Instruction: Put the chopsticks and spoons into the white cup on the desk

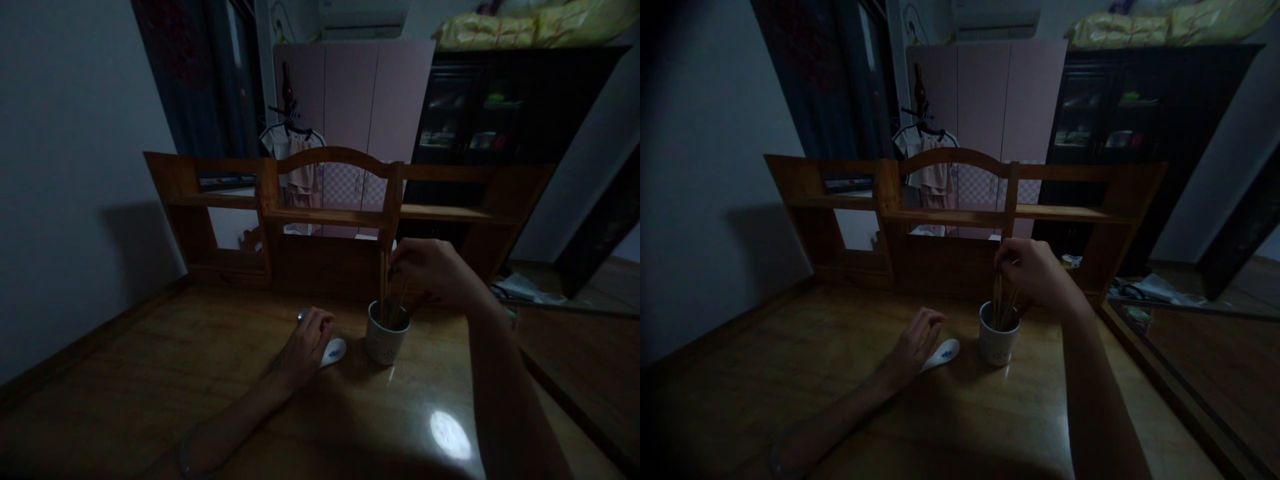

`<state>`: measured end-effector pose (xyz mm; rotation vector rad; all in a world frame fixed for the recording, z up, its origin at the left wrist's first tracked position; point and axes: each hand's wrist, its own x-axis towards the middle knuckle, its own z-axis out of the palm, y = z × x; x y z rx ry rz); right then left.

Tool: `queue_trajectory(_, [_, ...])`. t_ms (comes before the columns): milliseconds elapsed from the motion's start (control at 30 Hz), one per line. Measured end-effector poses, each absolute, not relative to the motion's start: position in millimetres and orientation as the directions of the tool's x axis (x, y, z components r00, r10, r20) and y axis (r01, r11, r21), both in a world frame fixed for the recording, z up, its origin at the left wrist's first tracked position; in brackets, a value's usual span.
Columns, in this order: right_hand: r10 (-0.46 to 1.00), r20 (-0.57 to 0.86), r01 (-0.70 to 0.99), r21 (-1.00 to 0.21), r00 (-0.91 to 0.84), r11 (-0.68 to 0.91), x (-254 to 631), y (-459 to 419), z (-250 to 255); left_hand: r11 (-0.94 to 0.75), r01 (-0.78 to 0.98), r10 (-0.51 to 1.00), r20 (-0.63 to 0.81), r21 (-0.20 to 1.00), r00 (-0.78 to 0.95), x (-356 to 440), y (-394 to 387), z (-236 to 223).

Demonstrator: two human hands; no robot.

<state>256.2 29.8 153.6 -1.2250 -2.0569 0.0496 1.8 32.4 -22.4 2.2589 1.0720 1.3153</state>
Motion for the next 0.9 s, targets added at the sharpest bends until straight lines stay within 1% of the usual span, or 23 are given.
queue_trajectory(100, [0.79,0.53,0.752,-0.373,-0.307,0.543,251,31,151,-0.67,0.45,0.735,0.611,0.591,0.292,2,34,-24])
queue_trajectory(200, [0.798,0.523,0.759,-0.377,-0.299,0.531,252,28,153,-0.67,0.477,0.736,0.596,0.569,0.321,2,35,-26])
queue_trajectory(400, [0.784,0.568,0.754,-0.392,-0.253,0.527,263,21,162,-0.631,0.585,0.77,0.507,0.51,0.389,4,35,-32])
queue_trajectory(600, [0.778,0.558,0.711,-0.419,-0.289,0.565,251,31,154,-0.614,0.591,0.786,0.472,0.523,0.399,4,38,-37])
queue_trajectory(733, [0.799,0.519,0.763,-0.371,-0.303,0.53,240,44,143,-0.615,0.573,0.788,0.464,0.542,0.405,4,37,-34])
queue_trajectory(900, [0.835,0.469,0.835,-0.302,-0.289,0.459,238,54,135,-0.606,0.589,0.794,0.452,0.534,0.407,4,36,-32])
